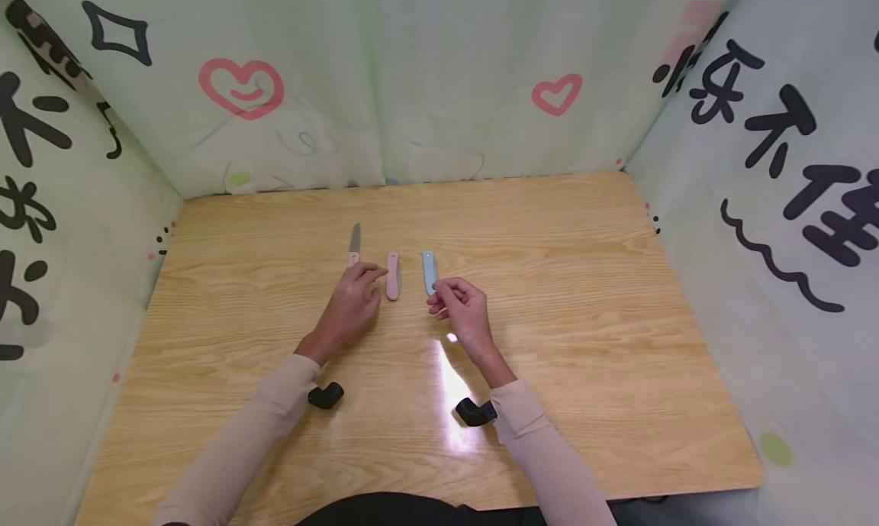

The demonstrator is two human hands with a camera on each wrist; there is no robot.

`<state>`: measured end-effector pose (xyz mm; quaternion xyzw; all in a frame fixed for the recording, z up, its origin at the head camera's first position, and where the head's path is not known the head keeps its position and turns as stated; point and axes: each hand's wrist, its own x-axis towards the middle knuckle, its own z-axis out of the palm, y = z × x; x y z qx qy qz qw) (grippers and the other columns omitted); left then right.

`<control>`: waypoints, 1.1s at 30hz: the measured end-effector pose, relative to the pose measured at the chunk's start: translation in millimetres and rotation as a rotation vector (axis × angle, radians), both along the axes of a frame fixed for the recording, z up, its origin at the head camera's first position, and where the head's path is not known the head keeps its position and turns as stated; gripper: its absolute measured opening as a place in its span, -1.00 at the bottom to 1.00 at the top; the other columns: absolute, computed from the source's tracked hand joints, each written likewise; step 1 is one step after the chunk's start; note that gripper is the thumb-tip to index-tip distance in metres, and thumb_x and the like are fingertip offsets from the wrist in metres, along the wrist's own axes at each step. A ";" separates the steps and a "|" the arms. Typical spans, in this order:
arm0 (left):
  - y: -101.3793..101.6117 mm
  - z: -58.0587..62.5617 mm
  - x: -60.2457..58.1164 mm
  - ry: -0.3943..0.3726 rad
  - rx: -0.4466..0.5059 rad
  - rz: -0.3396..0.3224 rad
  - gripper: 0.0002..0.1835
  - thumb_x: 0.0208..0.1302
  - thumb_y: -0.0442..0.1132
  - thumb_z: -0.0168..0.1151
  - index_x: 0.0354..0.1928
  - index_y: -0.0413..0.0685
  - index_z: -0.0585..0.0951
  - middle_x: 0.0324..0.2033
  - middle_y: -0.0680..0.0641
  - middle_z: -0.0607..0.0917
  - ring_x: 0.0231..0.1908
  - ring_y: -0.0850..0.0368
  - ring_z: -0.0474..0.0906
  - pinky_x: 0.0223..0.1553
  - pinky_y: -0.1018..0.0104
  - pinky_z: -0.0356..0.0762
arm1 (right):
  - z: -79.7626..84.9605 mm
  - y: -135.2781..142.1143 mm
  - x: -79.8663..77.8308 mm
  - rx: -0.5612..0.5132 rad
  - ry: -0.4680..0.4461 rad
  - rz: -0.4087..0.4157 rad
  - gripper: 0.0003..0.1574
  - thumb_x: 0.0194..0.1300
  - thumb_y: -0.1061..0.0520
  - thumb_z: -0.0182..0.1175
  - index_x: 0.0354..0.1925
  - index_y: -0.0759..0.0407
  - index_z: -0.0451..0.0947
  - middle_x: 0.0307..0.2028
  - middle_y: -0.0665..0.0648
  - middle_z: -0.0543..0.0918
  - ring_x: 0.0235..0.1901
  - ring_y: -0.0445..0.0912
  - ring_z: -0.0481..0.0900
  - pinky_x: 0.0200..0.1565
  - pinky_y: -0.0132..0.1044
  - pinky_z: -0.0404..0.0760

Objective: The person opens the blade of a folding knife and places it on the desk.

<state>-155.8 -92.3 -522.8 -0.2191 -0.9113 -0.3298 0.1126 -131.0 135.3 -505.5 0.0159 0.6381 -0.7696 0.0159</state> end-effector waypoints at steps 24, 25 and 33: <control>14.2 -12.3 -12.3 0.045 -0.480 -0.282 -0.73 0.52 -0.38 0.12 0.14 -0.12 0.70 0.24 -0.13 0.58 0.19 -0.10 0.43 0.22 0.10 0.43 | 3.2 5.1 4.8 0.091 0.007 0.060 -0.61 0.57 0.20 0.08 0.04 0.61 0.45 -0.21 0.29 0.73 -0.23 -0.05 0.70 -0.24 -0.15 0.70; 13.9 -12.0 -11.8 0.039 -0.491 -0.283 -0.72 0.51 -0.37 0.14 0.15 -0.08 0.70 0.25 -0.12 0.57 0.20 -0.09 0.42 0.22 0.07 0.43 | 2.6 5.1 5.0 0.093 0.004 0.067 -0.61 0.57 0.20 0.08 0.03 0.61 0.45 -0.21 0.28 0.74 -0.25 -0.04 0.70 -0.23 -0.12 0.70; 10.3 -11.7 -9.4 0.056 -0.501 -0.264 -0.69 0.51 -0.33 0.16 0.18 0.08 0.67 0.33 -0.08 0.51 0.34 -0.15 0.30 0.31 -0.16 0.23 | 1.2 3.8 5.0 0.096 -0.007 0.106 -0.65 0.57 0.22 0.07 0.00 0.60 0.45 -0.26 0.24 0.74 -0.30 -0.08 0.69 -0.20 -0.01 0.70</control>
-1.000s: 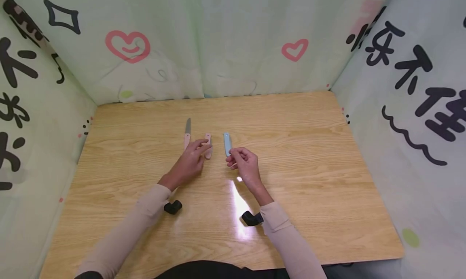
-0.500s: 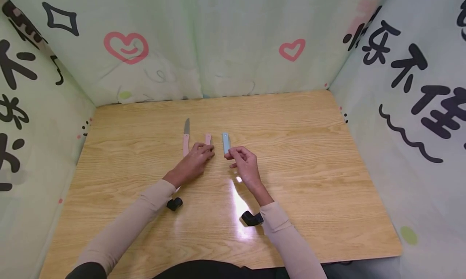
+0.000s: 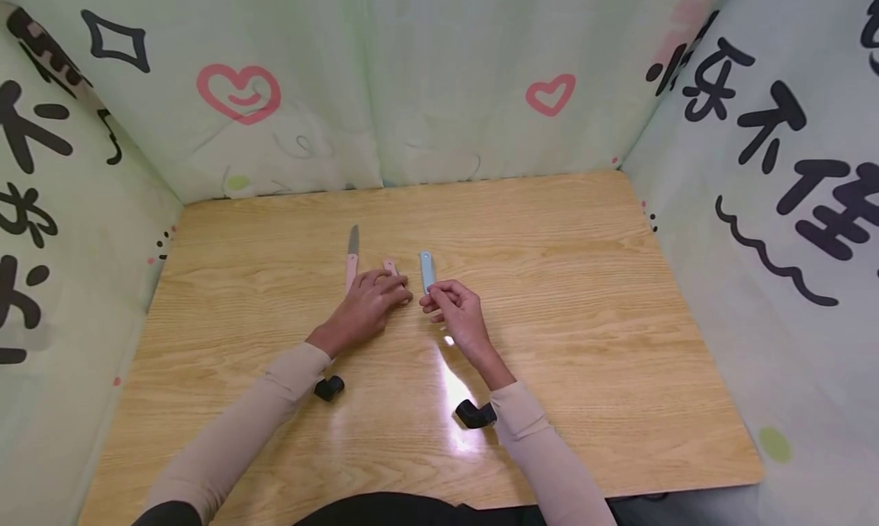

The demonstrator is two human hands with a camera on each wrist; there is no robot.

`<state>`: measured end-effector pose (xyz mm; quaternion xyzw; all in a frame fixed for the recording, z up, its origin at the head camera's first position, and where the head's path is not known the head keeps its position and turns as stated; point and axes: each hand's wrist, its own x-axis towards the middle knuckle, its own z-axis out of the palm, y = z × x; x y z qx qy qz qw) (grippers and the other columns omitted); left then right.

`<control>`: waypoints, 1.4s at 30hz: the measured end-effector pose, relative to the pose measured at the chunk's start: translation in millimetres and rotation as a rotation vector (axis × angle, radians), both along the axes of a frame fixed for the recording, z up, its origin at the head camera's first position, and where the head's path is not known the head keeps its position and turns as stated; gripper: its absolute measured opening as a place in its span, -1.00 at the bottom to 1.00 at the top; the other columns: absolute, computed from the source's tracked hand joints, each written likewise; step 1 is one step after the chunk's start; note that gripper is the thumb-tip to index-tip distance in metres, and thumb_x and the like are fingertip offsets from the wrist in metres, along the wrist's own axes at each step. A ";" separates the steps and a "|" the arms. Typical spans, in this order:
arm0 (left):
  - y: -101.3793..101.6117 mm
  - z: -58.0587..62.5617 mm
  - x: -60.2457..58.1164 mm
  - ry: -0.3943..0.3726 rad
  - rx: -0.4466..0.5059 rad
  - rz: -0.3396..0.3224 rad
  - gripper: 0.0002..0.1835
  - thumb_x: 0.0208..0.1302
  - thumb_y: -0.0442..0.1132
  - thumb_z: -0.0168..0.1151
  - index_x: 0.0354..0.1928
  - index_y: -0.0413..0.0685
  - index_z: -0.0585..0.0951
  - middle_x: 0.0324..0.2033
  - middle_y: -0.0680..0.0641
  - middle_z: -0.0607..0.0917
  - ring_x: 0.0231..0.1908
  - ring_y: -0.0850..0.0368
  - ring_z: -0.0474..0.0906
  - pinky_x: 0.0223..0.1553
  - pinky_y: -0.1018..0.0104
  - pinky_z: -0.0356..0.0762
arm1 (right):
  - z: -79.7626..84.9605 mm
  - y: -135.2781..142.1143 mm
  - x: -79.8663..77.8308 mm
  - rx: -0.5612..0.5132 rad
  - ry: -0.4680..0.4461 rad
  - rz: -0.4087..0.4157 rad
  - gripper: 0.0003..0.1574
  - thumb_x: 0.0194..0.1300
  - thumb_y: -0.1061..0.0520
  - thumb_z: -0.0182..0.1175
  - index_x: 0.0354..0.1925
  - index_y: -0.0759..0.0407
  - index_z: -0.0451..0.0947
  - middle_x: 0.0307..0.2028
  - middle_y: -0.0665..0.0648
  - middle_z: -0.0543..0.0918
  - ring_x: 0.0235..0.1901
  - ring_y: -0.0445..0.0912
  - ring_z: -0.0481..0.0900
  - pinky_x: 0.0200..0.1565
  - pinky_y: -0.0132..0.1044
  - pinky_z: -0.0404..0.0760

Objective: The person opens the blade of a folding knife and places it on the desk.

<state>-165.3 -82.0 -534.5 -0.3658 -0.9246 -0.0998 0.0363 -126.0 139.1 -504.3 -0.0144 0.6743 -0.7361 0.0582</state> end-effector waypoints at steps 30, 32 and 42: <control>6.4 15.8 4.0 -0.291 0.703 0.262 -0.69 0.61 -0.19 0.02 0.11 -0.16 0.68 -0.04 -0.08 0.70 0.03 0.02 0.59 0.13 0.03 0.48 | -7.4 -14.6 0.3 0.100 -0.023 0.098 -0.68 0.53 0.26 0.10 0.02 0.58 0.51 -0.13 0.37 0.69 -0.19 0.02 0.67 -0.17 -0.09 0.69; 8.3 17.8 6.2 -0.327 0.729 0.287 -0.67 0.62 -0.18 0.01 0.15 -0.19 0.66 0.01 -0.10 0.70 0.08 0.03 0.59 0.14 0.05 0.50 | -8.0 -16.7 0.7 0.128 -0.026 0.114 -0.67 0.52 0.27 0.11 0.07 0.56 0.52 -0.04 0.42 0.64 -0.14 0.08 0.64 -0.14 -0.07 0.68; 15.6 23.4 11.8 -0.388 0.780 0.308 -0.67 0.60 -0.35 -0.01 0.23 -0.34 0.59 -0.01 -0.20 0.69 -0.03 0.01 0.60 0.03 0.10 0.55 | -7.9 -29.8 -4.0 0.151 0.013 0.115 -0.71 0.46 0.31 0.18 0.07 0.49 0.53 -0.14 0.34 0.64 -0.16 0.09 0.60 -0.17 -0.19 0.64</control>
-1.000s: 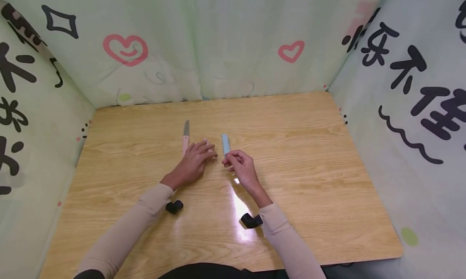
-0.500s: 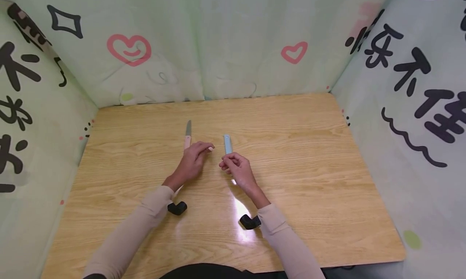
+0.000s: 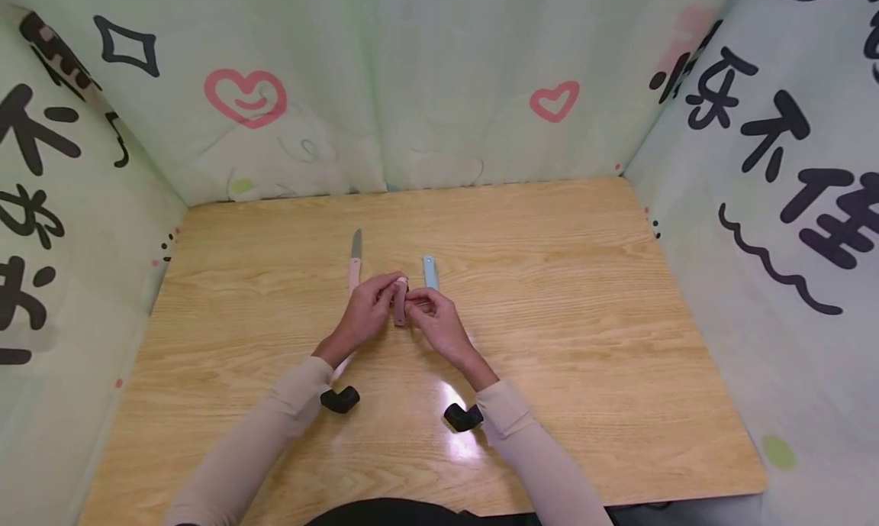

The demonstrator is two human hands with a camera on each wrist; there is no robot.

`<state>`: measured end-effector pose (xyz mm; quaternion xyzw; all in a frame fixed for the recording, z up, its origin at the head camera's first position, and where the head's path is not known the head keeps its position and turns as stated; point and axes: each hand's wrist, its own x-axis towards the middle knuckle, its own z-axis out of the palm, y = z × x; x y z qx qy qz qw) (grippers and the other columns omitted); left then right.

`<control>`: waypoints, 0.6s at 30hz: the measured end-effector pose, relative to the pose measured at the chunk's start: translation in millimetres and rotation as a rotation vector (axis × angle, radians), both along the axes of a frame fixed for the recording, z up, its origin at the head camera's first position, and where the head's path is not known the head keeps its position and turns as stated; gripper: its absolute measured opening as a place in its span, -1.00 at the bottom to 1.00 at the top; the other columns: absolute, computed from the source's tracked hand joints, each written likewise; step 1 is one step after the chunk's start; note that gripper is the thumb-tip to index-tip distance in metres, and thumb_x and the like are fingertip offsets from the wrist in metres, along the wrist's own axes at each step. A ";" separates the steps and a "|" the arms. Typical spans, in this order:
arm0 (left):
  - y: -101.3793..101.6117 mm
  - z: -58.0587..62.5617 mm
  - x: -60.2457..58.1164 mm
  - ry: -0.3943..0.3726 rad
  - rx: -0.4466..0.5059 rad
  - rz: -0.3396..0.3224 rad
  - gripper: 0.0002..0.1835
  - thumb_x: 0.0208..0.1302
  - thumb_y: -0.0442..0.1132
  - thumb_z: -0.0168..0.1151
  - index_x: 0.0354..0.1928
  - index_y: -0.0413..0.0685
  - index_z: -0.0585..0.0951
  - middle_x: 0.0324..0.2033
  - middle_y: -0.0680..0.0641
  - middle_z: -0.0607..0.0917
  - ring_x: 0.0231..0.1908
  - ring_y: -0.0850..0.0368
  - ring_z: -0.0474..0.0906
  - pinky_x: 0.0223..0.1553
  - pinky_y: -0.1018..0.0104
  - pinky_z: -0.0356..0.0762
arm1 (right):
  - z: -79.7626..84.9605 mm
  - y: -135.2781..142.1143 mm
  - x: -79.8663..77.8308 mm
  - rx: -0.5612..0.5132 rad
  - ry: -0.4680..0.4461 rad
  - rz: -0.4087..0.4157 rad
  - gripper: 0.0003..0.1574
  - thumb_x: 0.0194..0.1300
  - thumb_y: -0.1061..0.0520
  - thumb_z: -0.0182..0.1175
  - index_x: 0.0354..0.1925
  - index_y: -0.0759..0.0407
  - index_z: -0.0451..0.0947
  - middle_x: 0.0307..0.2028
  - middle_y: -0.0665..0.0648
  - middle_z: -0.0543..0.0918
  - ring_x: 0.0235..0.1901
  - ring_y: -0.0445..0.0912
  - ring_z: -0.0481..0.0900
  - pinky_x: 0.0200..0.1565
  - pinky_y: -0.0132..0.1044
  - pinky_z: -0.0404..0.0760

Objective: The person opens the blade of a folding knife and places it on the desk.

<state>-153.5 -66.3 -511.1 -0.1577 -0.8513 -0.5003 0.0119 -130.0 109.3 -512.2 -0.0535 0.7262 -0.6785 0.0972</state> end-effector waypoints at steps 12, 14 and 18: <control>6.5 4.5 4.7 -0.093 0.133 -0.008 -0.64 0.61 -0.27 0.00 0.25 -0.32 0.57 0.12 -0.22 0.63 0.01 -0.02 0.59 0.01 0.08 0.58 | -3.7 0.8 -1.2 0.021 0.037 -0.054 -0.71 0.40 0.35 0.26 0.01 0.54 0.51 -0.19 0.31 0.68 -0.28 -0.15 0.58 -0.22 -0.43 0.54; 6.5 5.5 5.5 -0.127 0.143 -0.013 -0.62 0.63 -0.20 0.00 0.28 -0.27 0.56 0.13 -0.19 0.63 0.01 -0.01 0.59 -0.01 0.10 0.59 | -4.0 1.9 -1.4 0.021 0.044 -0.059 -0.73 0.39 0.35 0.28 -0.02 0.53 0.55 -0.20 0.32 0.69 -0.28 -0.14 0.61 -0.21 -0.41 0.57; 6.1 7.2 5.5 -0.170 0.154 -0.029 -0.57 0.61 -0.09 0.05 0.30 -0.20 0.56 0.04 -0.15 0.65 -0.03 0.00 0.61 -0.05 0.10 0.60 | -4.6 5.0 -1.3 0.030 0.050 -0.066 -0.78 0.38 0.34 0.30 -0.06 0.48 0.60 -0.21 0.28 0.72 -0.25 -0.06 0.67 -0.18 -0.35 0.62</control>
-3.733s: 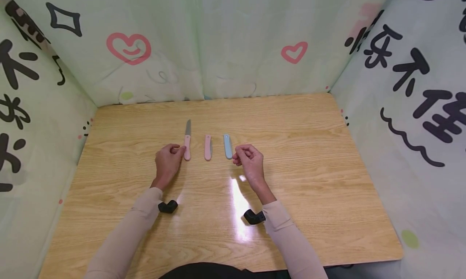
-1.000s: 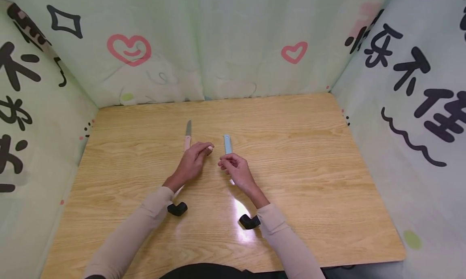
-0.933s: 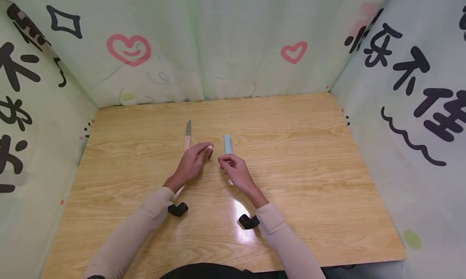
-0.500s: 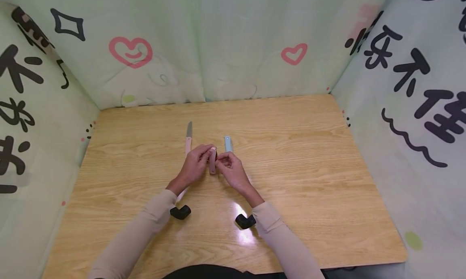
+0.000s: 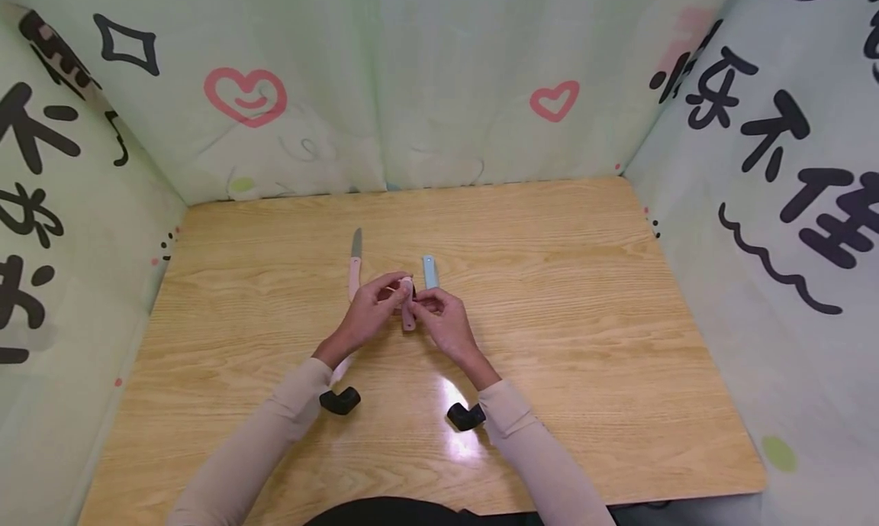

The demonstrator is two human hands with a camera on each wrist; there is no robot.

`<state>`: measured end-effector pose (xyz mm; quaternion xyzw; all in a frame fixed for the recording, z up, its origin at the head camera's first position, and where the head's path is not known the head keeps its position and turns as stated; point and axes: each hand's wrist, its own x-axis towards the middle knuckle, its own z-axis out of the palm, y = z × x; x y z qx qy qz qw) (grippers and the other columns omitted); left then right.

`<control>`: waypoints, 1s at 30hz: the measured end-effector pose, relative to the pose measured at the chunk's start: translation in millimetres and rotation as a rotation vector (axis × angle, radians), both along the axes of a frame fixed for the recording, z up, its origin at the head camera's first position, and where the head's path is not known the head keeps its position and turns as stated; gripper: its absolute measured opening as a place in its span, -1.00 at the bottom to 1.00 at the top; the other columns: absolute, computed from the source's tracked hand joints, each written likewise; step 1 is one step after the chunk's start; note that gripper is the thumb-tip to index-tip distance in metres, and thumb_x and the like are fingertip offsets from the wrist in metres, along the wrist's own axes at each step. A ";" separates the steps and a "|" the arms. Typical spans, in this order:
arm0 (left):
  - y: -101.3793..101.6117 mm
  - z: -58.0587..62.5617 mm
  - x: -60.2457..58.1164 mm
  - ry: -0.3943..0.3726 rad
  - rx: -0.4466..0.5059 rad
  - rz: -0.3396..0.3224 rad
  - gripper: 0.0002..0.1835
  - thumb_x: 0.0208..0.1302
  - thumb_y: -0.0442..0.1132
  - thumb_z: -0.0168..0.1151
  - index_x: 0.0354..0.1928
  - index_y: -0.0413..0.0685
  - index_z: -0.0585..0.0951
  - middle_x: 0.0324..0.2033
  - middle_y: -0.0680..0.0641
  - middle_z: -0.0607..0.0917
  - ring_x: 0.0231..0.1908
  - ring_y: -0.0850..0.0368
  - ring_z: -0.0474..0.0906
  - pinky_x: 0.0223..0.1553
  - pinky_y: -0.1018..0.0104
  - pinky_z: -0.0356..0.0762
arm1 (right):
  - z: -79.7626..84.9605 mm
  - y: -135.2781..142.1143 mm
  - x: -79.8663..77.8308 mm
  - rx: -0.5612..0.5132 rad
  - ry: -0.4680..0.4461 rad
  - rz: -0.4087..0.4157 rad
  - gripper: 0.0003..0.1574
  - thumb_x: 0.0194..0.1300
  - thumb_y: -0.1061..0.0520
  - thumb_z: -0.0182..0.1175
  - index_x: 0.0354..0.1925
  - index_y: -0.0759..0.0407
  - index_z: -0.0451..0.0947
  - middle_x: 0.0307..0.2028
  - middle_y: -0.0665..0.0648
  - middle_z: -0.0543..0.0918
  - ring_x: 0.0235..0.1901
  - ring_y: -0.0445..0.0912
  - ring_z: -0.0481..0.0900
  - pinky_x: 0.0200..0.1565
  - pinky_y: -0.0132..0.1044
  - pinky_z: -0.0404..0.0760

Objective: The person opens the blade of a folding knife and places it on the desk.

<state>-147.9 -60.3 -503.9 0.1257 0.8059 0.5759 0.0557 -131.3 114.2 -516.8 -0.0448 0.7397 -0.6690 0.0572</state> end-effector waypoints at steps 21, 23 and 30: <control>-3.6 -4.0 1.5 -0.017 0.027 0.004 -0.61 0.58 -0.09 0.09 0.28 -0.11 0.60 -0.02 -0.12 0.65 -0.01 0.00 0.61 -0.07 0.22 0.64 | 0.1 1.4 0.7 0.002 -0.048 0.025 -0.82 0.44 0.32 0.23 -0.12 0.50 0.54 -0.28 0.24 0.66 -0.17 0.28 0.59 -0.22 -0.22 0.59; -3.7 -3.9 1.8 -0.019 0.030 0.009 -0.62 0.58 -0.10 0.10 0.27 -0.10 0.61 -0.02 -0.12 0.66 -0.01 0.00 0.61 -0.07 0.22 0.64 | -0.4 1.4 0.7 0.002 -0.043 0.022 -0.83 0.44 0.31 0.24 -0.14 0.47 0.54 -0.30 0.20 0.66 -0.20 0.24 0.60 -0.23 -0.25 0.58; -4.7 -2.2 3.3 -0.030 0.042 0.018 -0.60 0.58 -0.10 0.10 0.28 -0.17 0.58 0.06 -0.13 0.65 0.00 -0.01 0.63 -0.07 0.19 0.64 | -2.1 0.2 1.0 -0.013 -0.039 0.005 -0.87 0.42 0.36 0.24 -0.16 0.47 0.52 -0.32 0.12 0.62 -0.26 0.12 0.60 -0.27 -0.33 0.55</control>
